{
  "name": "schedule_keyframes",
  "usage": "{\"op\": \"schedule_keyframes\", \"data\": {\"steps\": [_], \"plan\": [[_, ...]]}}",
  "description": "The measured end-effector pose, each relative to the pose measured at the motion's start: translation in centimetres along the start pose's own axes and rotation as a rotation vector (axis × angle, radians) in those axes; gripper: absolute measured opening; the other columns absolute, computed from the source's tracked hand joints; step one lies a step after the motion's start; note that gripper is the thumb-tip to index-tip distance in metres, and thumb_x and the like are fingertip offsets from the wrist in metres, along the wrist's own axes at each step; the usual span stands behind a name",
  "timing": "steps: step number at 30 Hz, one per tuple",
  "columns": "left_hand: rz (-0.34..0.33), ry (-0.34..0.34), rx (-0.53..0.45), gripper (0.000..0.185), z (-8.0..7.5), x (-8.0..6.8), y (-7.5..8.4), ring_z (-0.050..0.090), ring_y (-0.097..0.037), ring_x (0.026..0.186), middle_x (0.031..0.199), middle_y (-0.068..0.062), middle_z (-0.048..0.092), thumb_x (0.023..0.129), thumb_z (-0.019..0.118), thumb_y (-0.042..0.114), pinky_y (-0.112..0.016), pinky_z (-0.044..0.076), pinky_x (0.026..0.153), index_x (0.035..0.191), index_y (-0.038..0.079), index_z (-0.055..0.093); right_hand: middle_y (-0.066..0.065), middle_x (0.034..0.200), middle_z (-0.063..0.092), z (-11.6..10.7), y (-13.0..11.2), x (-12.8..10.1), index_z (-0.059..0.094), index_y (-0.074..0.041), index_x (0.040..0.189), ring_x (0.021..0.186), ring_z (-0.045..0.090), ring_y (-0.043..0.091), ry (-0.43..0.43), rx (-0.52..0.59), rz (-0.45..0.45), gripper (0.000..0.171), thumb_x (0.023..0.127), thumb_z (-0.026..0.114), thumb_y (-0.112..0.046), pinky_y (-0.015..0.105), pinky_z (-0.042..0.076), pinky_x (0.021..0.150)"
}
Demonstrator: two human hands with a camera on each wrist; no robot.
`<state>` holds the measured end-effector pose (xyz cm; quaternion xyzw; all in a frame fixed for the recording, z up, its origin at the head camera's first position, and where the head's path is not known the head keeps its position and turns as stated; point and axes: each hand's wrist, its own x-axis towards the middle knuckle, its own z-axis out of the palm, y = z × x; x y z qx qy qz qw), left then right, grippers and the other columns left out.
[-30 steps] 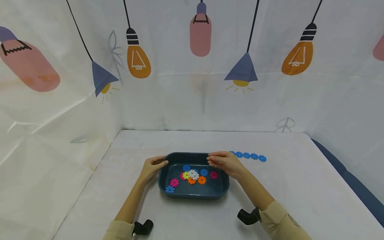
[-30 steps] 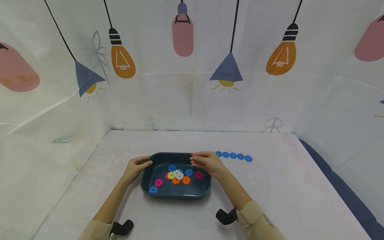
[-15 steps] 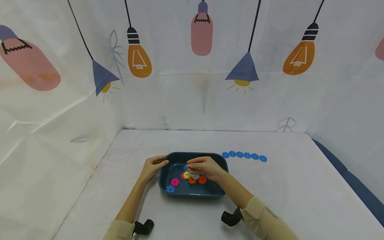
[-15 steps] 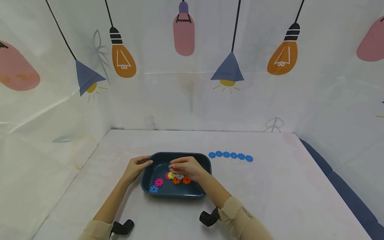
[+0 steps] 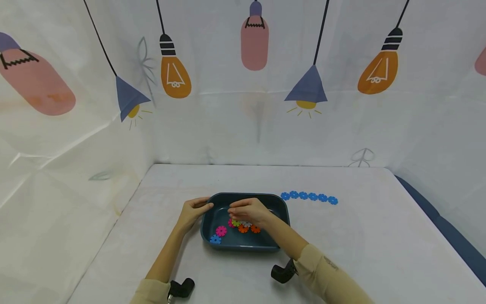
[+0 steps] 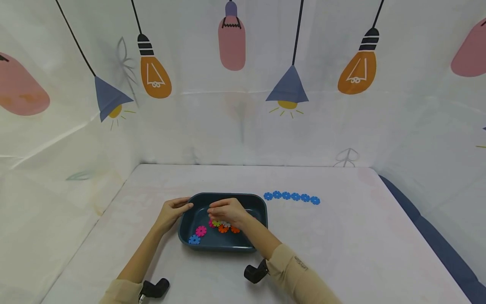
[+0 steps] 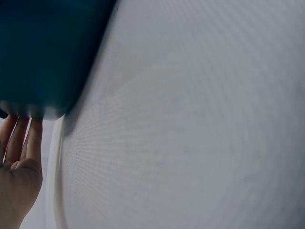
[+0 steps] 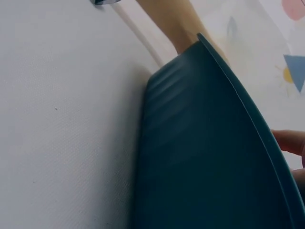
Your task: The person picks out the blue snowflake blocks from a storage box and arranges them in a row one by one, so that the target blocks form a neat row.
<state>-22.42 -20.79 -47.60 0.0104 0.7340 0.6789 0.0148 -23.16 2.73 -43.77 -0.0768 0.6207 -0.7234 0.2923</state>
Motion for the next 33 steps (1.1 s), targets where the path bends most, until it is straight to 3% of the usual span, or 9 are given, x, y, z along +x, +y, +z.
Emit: {"op": "schedule_keyframes", "data": {"steps": [7,12,22,25,33], "plan": [[0.002,-0.02,0.0,0.039,0.2,-0.8,1.4,0.064,-0.004,0.089,0.117,-0.029,0.059,0.087,0.065,0.005,-0.02,0.052,0.08,0.12,-0.014,0.057,0.027,0.111,0.063,1.0,0.4,1.0,0.053,0.016,0.121,0.083,0.068,0.017,-0.012,-0.042,0.029,0.035,0.09,0.058,0.001,0.036,0.053,0.083],[0.007,-0.032,0.016,0.04,0.2,-1.0,1.8,0.064,-0.004,0.091,0.118,-0.028,0.059,0.088,0.065,0.007,-0.02,0.051,0.081,0.121,-0.013,0.056,0.029,0.11,0.063,2.2,0.8,1.5,0.056,0.016,0.118,0.089,0.068,0.027,-0.045,-0.057,0.08,0.033,0.089,0.06,0.002,0.043,0.053,0.081],[0.012,-0.026,0.022,0.038,0.2,-1.0,1.8,0.064,-0.004,0.093,0.118,-0.027,0.06,0.087,0.065,0.006,-0.019,0.05,0.082,0.119,-0.013,0.057,0.02,0.099,0.068,4.6,2.1,1.5,0.059,0.013,0.115,0.086,0.067,0.026,-0.131,-0.163,0.161,0.032,0.084,0.063,0.005,0.044,0.055,0.078],[0.023,-0.029,0.034,0.039,0.2,-1.0,1.7,0.064,-0.005,0.094,0.118,-0.026,0.06,0.087,0.065,0.006,-0.019,0.05,0.082,0.119,-0.014,0.056,0.023,0.098,0.068,5.0,2.2,1.5,0.059,0.014,0.116,0.088,0.067,0.031,-0.163,-0.189,0.156,0.033,0.084,0.062,0.007,0.043,0.055,0.078],[0.031,-0.004,0.013,0.037,-0.2,0.3,-0.6,0.065,-0.006,0.094,0.117,-0.023,0.061,0.087,0.067,0.008,-0.019,0.05,0.082,0.119,-0.01,0.059,0.023,0.096,0.068,5.5,2.2,1.4,0.06,0.015,0.113,0.089,0.068,0.033,-0.188,-0.242,0.152,0.029,0.085,0.062,0.007,0.04,0.056,0.076]]}}
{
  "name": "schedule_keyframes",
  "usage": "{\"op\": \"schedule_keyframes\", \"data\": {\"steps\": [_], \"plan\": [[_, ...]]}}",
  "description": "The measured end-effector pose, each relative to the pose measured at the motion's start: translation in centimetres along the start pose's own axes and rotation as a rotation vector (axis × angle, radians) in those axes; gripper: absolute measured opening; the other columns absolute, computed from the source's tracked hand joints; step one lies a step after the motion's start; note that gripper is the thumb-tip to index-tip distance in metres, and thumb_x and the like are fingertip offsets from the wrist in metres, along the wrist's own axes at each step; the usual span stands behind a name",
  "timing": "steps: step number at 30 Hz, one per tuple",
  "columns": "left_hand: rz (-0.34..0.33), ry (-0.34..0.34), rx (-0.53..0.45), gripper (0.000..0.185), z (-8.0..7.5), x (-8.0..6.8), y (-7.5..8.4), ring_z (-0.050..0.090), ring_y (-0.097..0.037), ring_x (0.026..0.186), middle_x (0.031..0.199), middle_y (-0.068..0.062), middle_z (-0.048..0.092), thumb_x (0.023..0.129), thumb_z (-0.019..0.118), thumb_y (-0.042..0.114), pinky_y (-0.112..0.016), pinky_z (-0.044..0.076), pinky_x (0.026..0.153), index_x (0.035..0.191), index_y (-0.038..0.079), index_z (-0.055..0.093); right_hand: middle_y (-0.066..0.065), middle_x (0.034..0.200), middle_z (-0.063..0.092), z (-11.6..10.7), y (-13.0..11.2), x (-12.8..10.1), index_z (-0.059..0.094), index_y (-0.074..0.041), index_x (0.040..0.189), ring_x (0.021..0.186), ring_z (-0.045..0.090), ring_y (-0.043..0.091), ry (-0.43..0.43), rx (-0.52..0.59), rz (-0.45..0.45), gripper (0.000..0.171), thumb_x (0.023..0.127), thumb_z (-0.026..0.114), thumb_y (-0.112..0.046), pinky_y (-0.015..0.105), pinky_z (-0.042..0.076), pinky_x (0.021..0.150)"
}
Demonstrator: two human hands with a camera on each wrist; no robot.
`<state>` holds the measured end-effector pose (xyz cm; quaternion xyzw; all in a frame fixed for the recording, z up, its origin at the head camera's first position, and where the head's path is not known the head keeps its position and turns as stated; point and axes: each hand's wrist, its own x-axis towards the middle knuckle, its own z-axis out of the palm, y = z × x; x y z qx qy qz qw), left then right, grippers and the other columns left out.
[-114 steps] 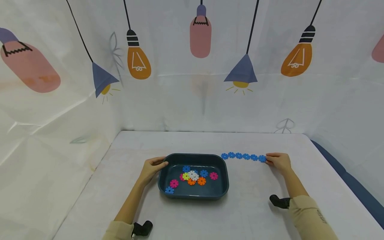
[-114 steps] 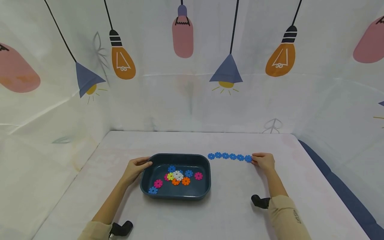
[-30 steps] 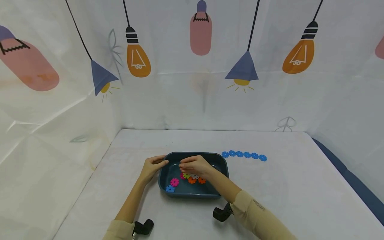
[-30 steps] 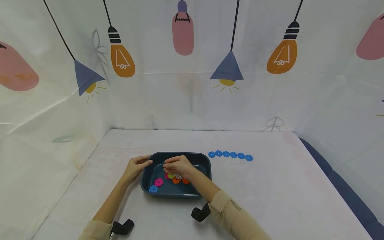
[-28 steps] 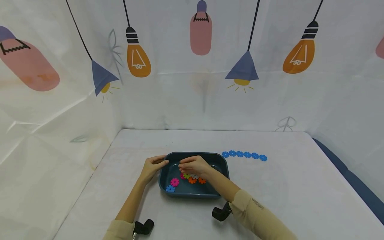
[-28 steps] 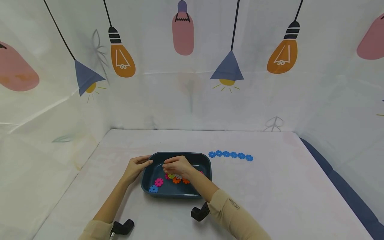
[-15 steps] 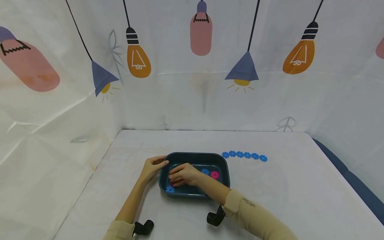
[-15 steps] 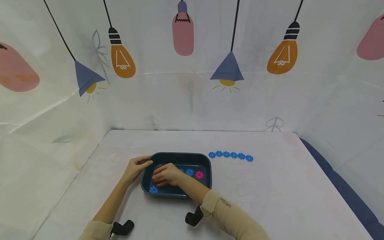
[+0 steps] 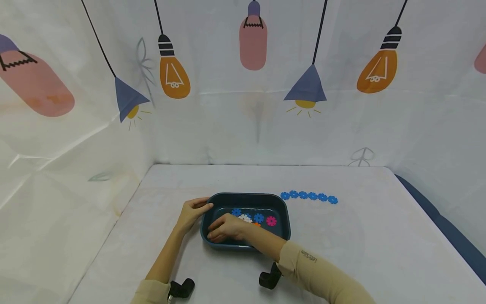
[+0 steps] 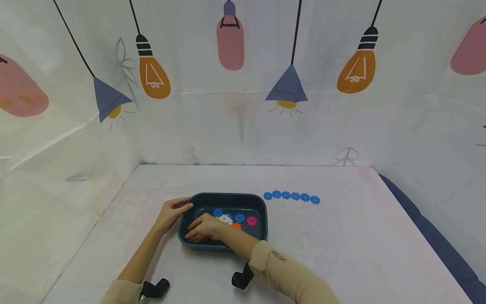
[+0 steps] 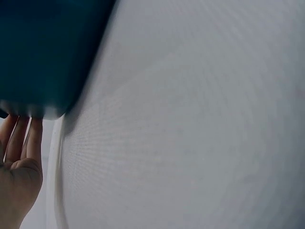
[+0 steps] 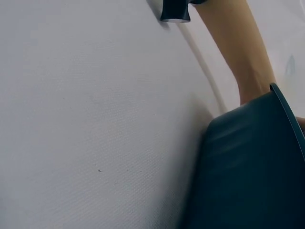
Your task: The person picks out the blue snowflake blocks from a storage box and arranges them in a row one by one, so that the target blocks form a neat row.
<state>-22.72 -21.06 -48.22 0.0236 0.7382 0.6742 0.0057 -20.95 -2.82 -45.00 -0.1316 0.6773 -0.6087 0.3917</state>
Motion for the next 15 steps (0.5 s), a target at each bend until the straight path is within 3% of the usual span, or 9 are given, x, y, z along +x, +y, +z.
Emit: {"op": "schedule_keyframes", "data": {"steps": [10,15], "plan": [[0.032,0.006,-0.006,0.039,0.0,-0.1,-0.5,0.065,-0.01,0.097,0.114,-0.019,0.065,0.086,0.068,0.01,-0.022,0.051,0.082,0.117,-0.01,0.06,0.024,0.098,0.068,-1.6,-0.2,-0.5,0.062,0.014,0.11,0.086,0.068,0.031,0.076,0.01,-0.021,0.027,0.085,0.064,0.005,0.043,0.055,0.077],[-0.006,0.009,-0.02,0.038,0.0,-0.1,-0.2,0.064,-0.007,0.095,0.116,-0.023,0.062,0.086,0.068,0.009,-0.021,0.051,0.082,0.119,-0.01,0.06,0.026,0.106,0.065,-3.8,-0.5,-1.2,0.059,0.015,0.116,0.09,0.068,0.029,0.112,0.021,-0.05,0.031,0.088,0.062,0.001,0.041,0.054,0.08]]}}
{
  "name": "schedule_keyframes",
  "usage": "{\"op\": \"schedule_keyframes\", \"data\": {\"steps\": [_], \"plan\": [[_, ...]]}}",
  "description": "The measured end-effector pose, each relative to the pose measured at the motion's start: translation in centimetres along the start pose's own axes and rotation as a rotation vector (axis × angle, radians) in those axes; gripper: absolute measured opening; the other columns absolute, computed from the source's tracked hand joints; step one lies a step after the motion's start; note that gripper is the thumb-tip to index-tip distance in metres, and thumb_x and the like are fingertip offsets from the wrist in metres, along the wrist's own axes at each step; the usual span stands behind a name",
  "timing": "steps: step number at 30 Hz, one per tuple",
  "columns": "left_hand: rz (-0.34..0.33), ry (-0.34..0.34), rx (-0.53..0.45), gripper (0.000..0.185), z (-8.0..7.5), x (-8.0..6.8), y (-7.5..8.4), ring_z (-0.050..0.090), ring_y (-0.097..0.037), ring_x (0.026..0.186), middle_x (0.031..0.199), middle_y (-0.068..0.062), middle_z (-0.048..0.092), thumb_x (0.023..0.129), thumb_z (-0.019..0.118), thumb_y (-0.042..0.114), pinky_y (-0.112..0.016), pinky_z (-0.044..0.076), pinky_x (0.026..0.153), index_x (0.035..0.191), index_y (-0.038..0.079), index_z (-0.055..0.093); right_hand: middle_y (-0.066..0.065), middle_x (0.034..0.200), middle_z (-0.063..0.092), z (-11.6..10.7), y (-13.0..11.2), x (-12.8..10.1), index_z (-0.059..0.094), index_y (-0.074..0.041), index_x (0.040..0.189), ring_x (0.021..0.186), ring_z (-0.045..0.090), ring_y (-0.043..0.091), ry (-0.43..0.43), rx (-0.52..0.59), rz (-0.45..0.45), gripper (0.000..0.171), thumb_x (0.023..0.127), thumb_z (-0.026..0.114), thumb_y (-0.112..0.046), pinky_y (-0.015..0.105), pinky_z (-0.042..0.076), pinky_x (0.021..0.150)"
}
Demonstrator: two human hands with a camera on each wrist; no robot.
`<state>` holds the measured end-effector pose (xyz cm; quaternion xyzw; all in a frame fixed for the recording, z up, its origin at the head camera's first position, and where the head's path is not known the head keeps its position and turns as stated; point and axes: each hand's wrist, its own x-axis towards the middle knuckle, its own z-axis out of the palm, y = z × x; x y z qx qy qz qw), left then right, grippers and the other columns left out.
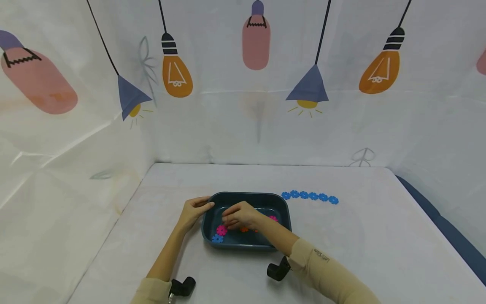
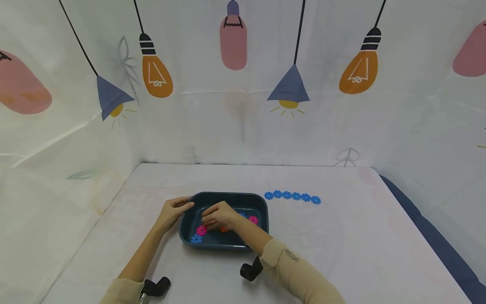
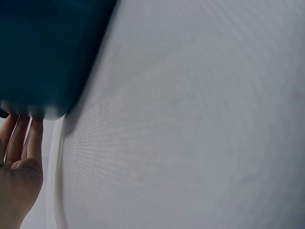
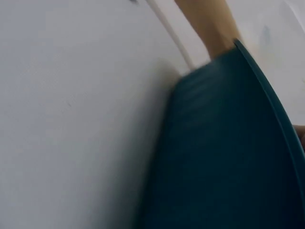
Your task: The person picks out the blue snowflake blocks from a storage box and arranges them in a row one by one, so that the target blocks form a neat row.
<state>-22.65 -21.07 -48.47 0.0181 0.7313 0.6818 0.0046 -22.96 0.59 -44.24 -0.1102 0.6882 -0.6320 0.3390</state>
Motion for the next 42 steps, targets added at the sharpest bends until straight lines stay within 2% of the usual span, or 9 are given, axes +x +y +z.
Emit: {"op": "schedule_keyframes", "data": {"steps": [5,8,12,16,18,28,32,38,42], "plan": [[-0.002,-0.03,-0.008,0.039,0.3,-0.5,1.3,0.064,-0.004,0.09,0.117,-0.027,0.06,0.087,0.066,0.005,-0.021,0.052,0.08,0.119,-0.014,0.057,0.029,0.111,0.062,-3.1,0.0,-0.8,0.056,0.014,0.119,0.097,0.065,0.035,0.211,0.035,-0.058,0.033,0.089,0.06,0.0,0.04,0.054,0.081],[0.008,-0.036,0.002,0.039,0.5,-0.9,1.9,0.064,-0.004,0.089,0.117,-0.028,0.06,0.087,0.065,0.004,-0.022,0.052,0.08,0.119,-0.016,0.056,0.029,0.111,0.063,-4.5,0.3,-1.5,0.056,0.014,0.119,0.096,0.065,0.035,0.333,0.051,-0.033,0.033,0.089,0.06,0.001,0.039,0.054,0.081],[-0.012,-0.004,-0.002,0.038,0.4,-0.6,1.4,0.065,-0.005,0.089,0.116,-0.026,0.061,0.086,0.067,0.006,-0.022,0.052,0.08,0.119,-0.012,0.058,0.03,0.11,0.062,-5.5,0.8,-2.2,0.056,0.016,0.118,0.093,0.066,0.034,0.412,0.058,0.007,0.032,0.088,0.06,0.004,0.04,0.054,0.081],[-0.005,0.016,0.011,0.039,0.2,0.0,0.4,0.065,-0.006,0.09,0.116,-0.024,0.063,0.085,0.069,0.009,-0.022,0.052,0.08,0.118,-0.009,0.06,0.032,0.111,0.061,-6.0,1.0,-2.4,0.056,0.017,0.117,0.095,0.065,0.035,0.415,0.082,0.014,0.031,0.088,0.058,0.006,0.041,0.053,0.082],[-0.002,0.009,0.021,0.039,0.3,-0.3,0.9,0.065,-0.005,0.09,0.116,-0.025,0.062,0.086,0.068,0.008,-0.022,0.052,0.08,0.119,-0.011,0.059,0.031,0.113,0.061,-5.8,1.0,-2.2,0.056,0.016,0.117,0.096,0.065,0.035,0.398,0.098,0.025,0.031,0.088,0.058,0.007,0.04,0.054,0.082],[-0.016,0.017,0.025,0.04,0.2,-0.1,0.0,0.065,-0.007,0.092,0.117,-0.023,0.062,0.086,0.069,0.011,-0.023,0.052,0.081,0.12,-0.008,0.059,0.026,0.108,0.064,-3.2,0.2,0.2,0.057,0.011,0.12,0.085,0.068,0.028,0.332,0.184,0.118,0.034,0.086,0.06,0.007,0.034,0.056,0.075],[0.0,0.023,0.018,0.039,0.2,0.0,-0.3,0.065,-0.008,0.091,0.115,-0.023,0.063,0.085,0.069,0.01,-0.023,0.053,0.081,0.118,-0.009,0.06,0.026,0.107,0.063,-2.8,0.1,0.6,0.058,0.011,0.119,0.081,0.068,0.025,0.367,0.21,0.145,0.035,0.084,0.062,0.01,0.033,0.056,0.074],[-0.012,0.012,0.012,0.039,0.2,-0.1,-0.2,0.065,-0.007,0.09,0.116,-0.023,0.063,0.086,0.068,0.008,-0.023,0.053,0.08,0.119,-0.009,0.06,0.024,0.097,0.067,-2.7,0.0,0.2,0.06,0.012,0.115,0.074,0.069,0.022,0.454,0.137,0.151,0.032,0.083,0.063,0.01,0.03,0.057,0.065],[-0.028,0.01,-0.004,0.038,0.2,-0.2,0.3,0.065,-0.006,0.089,0.117,-0.024,0.062,0.086,0.068,0.007,-0.023,0.053,0.08,0.119,-0.01,0.06,0.024,0.097,0.068,-2.6,0.1,0.3,0.061,0.012,0.114,0.072,0.069,0.021,0.442,0.14,0.16,0.032,0.082,0.064,0.01,0.028,0.057,0.064]]}}
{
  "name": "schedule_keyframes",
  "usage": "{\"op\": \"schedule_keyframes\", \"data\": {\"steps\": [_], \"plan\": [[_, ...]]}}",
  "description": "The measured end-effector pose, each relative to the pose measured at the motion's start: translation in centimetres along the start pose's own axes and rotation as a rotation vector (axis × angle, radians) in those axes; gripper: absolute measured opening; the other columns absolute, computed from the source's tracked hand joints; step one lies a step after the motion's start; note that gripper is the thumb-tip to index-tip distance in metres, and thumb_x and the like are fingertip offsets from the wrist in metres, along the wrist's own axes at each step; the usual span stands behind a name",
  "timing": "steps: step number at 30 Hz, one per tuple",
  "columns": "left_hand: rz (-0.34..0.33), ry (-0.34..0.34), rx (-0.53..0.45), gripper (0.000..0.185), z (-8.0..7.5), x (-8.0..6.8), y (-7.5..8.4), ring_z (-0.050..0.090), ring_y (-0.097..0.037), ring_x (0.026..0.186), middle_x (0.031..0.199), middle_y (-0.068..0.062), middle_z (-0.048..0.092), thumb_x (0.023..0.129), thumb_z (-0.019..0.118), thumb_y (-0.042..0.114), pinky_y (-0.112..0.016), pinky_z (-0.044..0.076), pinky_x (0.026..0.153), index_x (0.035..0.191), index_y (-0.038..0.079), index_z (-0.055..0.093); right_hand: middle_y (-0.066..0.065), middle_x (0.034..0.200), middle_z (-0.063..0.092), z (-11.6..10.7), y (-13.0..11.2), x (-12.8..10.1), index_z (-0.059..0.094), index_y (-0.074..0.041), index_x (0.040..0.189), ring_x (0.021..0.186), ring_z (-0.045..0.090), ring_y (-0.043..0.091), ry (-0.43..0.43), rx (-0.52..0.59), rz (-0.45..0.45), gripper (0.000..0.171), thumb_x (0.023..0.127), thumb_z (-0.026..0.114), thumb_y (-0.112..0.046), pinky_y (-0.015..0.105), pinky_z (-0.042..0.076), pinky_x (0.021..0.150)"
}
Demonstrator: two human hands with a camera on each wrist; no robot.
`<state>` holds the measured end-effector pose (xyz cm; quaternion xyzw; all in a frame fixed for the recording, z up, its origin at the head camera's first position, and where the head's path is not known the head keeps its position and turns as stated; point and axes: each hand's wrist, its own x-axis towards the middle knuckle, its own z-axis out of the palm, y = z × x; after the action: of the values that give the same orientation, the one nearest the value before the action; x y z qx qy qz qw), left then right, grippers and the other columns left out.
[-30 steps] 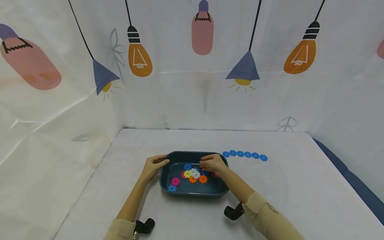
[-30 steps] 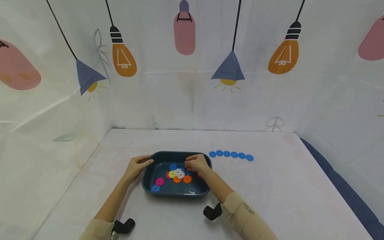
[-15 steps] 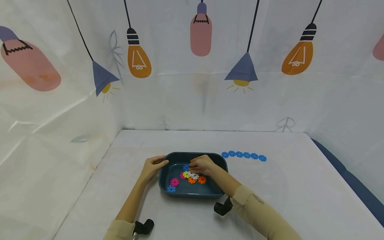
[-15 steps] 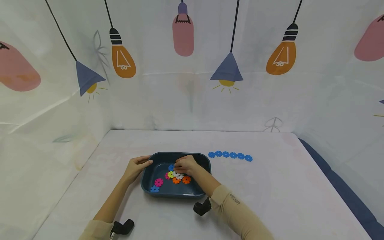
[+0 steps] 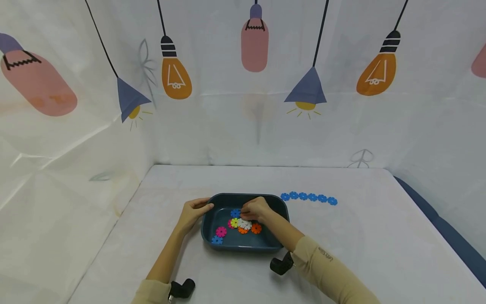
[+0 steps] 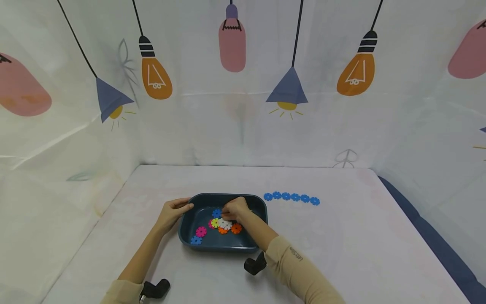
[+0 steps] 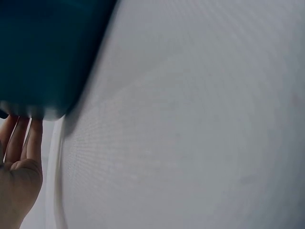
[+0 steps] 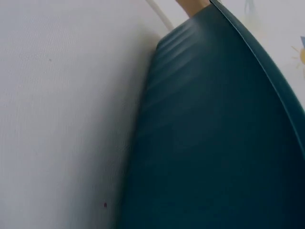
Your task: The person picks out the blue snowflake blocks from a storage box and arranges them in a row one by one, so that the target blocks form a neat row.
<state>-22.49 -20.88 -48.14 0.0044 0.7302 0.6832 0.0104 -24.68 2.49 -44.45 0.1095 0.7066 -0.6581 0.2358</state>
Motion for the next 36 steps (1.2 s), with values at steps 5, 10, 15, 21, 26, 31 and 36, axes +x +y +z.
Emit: {"op": "schedule_keyframes", "data": {"steps": [5,10,15,21,26,31,36], "plan": [[0.004,-0.018,0.015,0.038,0.2,-0.9,1.7,0.065,-0.005,0.088,0.116,-0.026,0.061,0.086,0.066,0.006,-0.022,0.053,0.079,0.119,-0.013,0.058,0.029,0.111,0.062,1.2,0.2,0.4,0.059,0.014,0.116,0.075,0.067,0.021,-0.081,0.125,0.031,0.035,0.081,0.062,0.013,0.029,0.057,0.069],[0.008,-0.031,0.015,0.038,0.3,-1.2,2.3,0.064,-0.004,0.09,0.117,-0.027,0.06,0.087,0.066,0.005,-0.021,0.052,0.08,0.119,-0.013,0.057,0.027,0.111,0.06,3.4,0.2,0.8,0.057,0.015,0.116,0.084,0.066,0.025,-0.137,0.199,0.058,0.033,0.084,0.059,0.014,0.035,0.054,0.08],[0.026,-0.05,0.0,0.038,0.2,-1.1,2.2,0.064,-0.004,0.091,0.117,-0.028,0.06,0.087,0.065,0.004,-0.021,0.051,0.081,0.119,-0.014,0.056,0.024,0.106,0.061,5.7,0.1,1.0,0.057,0.018,0.113,0.095,0.064,0.03,-0.202,0.205,0.052,0.029,0.084,0.057,0.015,0.039,0.052,0.085],[0.026,-0.048,-0.007,0.038,0.2,-1.1,2.2,0.065,-0.005,0.09,0.118,-0.028,0.059,0.087,0.065,0.004,-0.021,0.051,0.081,0.119,-0.014,0.056,0.02,0.099,0.064,7.4,0.0,0.9,0.06,0.018,0.106,0.093,0.065,0.026,-0.216,0.186,0.009,0.024,0.083,0.061,0.011,0.039,0.053,0.083],[0.031,-0.036,-0.006,0.037,0.2,-1.2,2.4,0.065,-0.006,0.09,0.115,-0.027,0.061,0.086,0.066,0.004,-0.021,0.051,0.081,0.118,-0.014,0.057,0.018,0.094,0.067,7.7,0.0,0.8,0.062,0.018,0.103,0.087,0.068,0.026,-0.188,0.144,-0.01,0.021,0.083,0.061,0.009,0.035,0.055,0.078],[0.033,-0.035,0.0,0.037,0.3,-1.3,2.4,0.065,-0.006,0.091,0.113,-0.023,0.064,0.087,0.066,0.005,-0.021,0.052,0.08,0.117,-0.014,0.058,0.019,0.092,0.068,6.8,0.1,0.7,0.064,0.016,0.102,0.08,0.069,0.024,-0.2,0.15,-0.025,0.022,0.082,0.062,0.008,0.032,0.056,0.074],[0.027,-0.03,0.003,0.037,0.4,-1.3,2.2,0.064,-0.004,0.091,0.116,-0.026,0.061,0.087,0.066,0.005,-0.021,0.051,0.081,0.118,-0.014,0.058,0.018,0.093,0.067,4.5,0.1,0.4,0.063,0.013,0.109,0.07,0.068,0.017,-0.221,0.158,-0.063,0.025,0.085,0.06,0.007,0.027,0.056,0.07]]}}
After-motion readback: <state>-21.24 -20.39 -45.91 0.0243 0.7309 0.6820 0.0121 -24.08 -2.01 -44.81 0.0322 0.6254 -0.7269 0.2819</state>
